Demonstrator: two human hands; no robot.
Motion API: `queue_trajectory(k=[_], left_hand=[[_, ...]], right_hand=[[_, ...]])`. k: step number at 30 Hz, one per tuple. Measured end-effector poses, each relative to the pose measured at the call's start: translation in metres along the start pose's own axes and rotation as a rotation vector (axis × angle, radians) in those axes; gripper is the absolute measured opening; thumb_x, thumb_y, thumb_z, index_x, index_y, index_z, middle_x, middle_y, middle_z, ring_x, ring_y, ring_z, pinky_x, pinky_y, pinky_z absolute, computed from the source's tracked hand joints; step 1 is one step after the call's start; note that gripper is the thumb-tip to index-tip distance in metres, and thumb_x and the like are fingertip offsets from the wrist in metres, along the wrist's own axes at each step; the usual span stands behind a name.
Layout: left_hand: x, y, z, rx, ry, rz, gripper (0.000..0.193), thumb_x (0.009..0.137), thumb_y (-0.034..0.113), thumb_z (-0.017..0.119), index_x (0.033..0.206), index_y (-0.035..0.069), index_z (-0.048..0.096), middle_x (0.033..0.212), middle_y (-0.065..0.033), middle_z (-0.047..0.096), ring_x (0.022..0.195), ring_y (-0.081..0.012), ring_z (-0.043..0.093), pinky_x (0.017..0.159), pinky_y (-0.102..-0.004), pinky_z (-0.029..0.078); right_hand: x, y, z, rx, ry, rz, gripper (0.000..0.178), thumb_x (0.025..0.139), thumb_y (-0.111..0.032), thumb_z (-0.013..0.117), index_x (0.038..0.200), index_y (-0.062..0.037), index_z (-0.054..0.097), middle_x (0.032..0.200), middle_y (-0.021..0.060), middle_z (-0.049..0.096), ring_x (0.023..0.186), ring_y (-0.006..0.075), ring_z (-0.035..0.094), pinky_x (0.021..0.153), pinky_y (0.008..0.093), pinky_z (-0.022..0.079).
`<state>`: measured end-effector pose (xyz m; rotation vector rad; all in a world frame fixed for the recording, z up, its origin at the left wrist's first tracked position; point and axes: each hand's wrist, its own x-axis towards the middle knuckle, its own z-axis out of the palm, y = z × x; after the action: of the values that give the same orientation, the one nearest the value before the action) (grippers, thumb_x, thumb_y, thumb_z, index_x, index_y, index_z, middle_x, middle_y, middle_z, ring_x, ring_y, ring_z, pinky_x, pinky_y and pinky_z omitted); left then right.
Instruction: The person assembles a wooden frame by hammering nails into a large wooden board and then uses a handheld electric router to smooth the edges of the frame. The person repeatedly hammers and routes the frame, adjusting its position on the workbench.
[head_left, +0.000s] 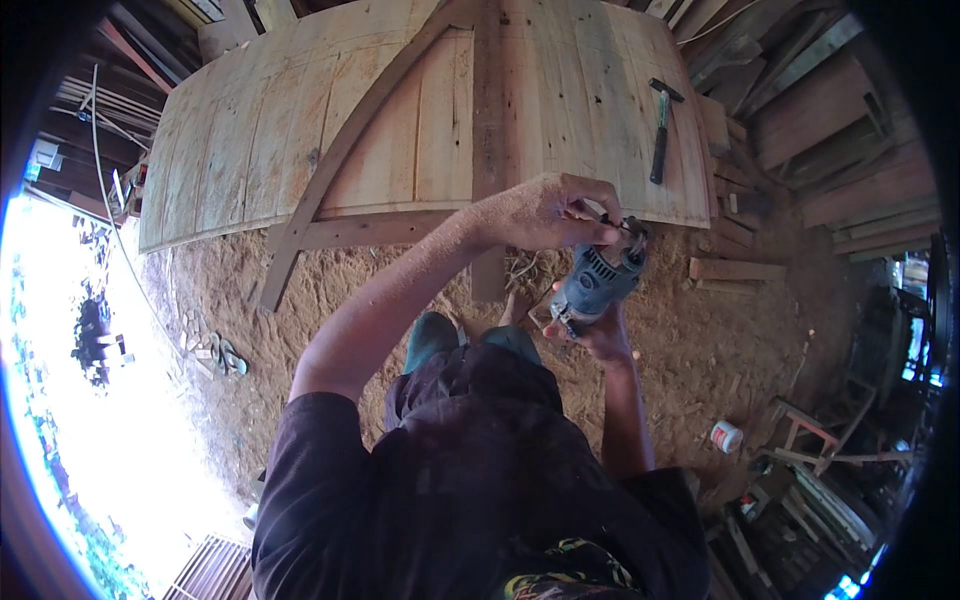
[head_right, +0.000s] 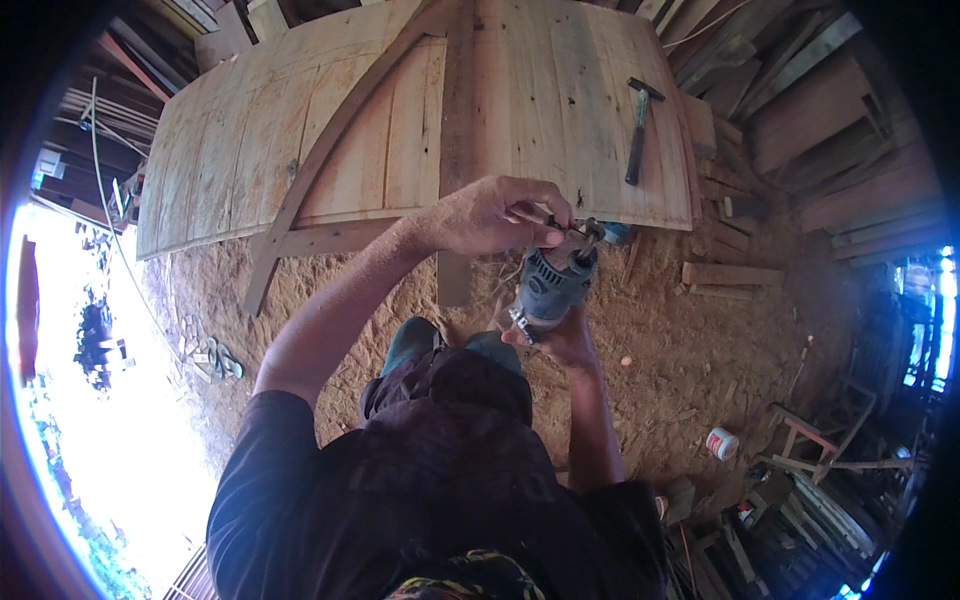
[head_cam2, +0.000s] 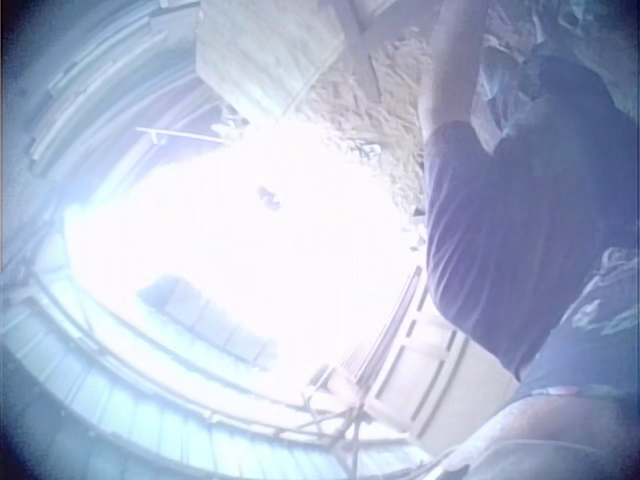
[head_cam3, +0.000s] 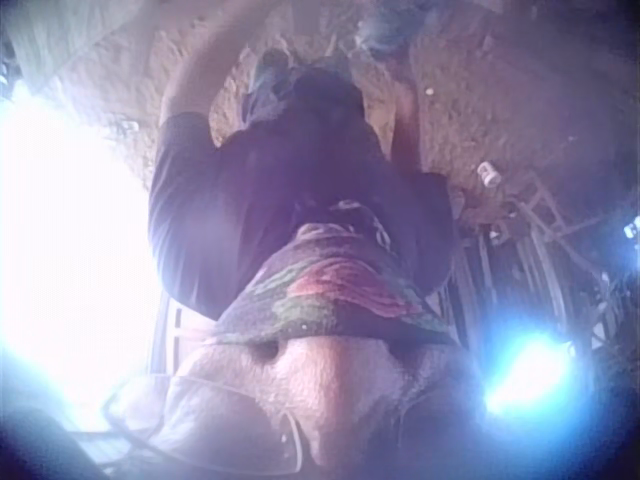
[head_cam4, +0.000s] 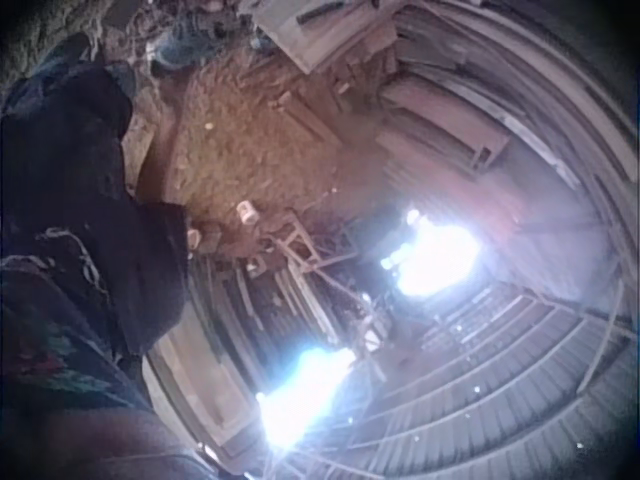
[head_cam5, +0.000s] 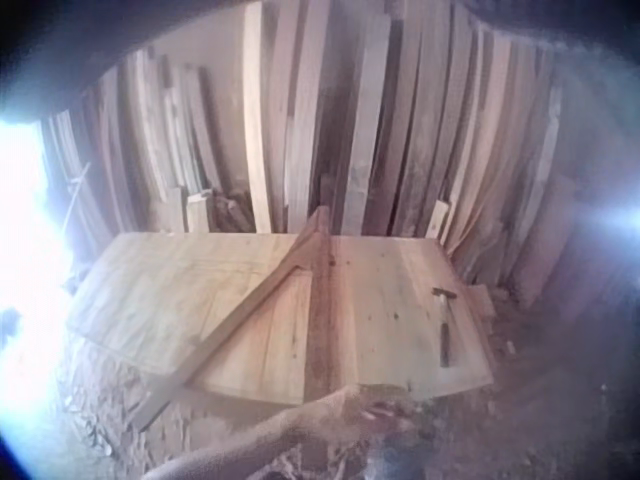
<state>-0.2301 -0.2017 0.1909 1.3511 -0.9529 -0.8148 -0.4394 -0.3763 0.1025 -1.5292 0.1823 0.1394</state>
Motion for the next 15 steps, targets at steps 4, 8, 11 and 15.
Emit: queue_trajectory(k=[4,8,11,15], left_hand=[[-0.011,0.015,-0.011,0.164,0.040,0.067,0.025,0.101,0.022,0.079,0.119,0.006,0.072,0.113,-0.0049,0.075,0.109,-0.0159,0.072,0.102,-0.0387,0.058],[-0.017,0.019,-0.011,0.208,0.088,0.063,0.020,0.097,0.016,0.081,0.111,0.005,0.071,0.106,-0.0046,0.074,0.105,-0.0164,0.073,0.097,-0.0375,0.060],[-0.019,0.012,-0.011,0.201,0.105,0.070,0.019,0.095,0.012,0.083,0.105,0.003,0.070,0.100,-0.0051,0.073,0.103,-0.0169,0.073,0.095,-0.0365,0.062],[-0.018,0.001,-0.013,0.188,0.107,0.038,0.020,0.096,0.010,0.081,0.111,0.004,0.069,0.104,-0.0041,0.074,0.105,-0.0138,0.072,0.094,-0.0336,0.060]], right_hand=[[0.004,-0.020,0.022,-0.053,0.017,0.036,0.065,0.065,-0.009,0.105,0.119,-0.0045,0.069,0.111,0.0033,0.074,0.101,0.0159,0.071,0.088,0.0351,0.059],[0.005,-0.023,0.031,-0.107,0.043,0.046,0.058,0.067,-0.010,0.104,0.114,-0.0038,0.071,0.105,0.0033,0.076,0.097,0.0158,0.072,0.089,0.0353,0.059],[0.004,-0.021,0.031,-0.096,0.012,0.002,0.061,0.067,-0.012,0.104,0.117,-0.0035,0.071,0.106,0.0028,0.076,0.098,0.0150,0.071,0.090,0.0342,0.059],[0.003,-0.011,0.034,-0.156,0.010,0.048,0.060,0.069,-0.013,0.103,0.118,-0.0035,0.071,0.106,0.0031,0.075,0.096,0.0153,0.072,0.089,0.0332,0.059]])
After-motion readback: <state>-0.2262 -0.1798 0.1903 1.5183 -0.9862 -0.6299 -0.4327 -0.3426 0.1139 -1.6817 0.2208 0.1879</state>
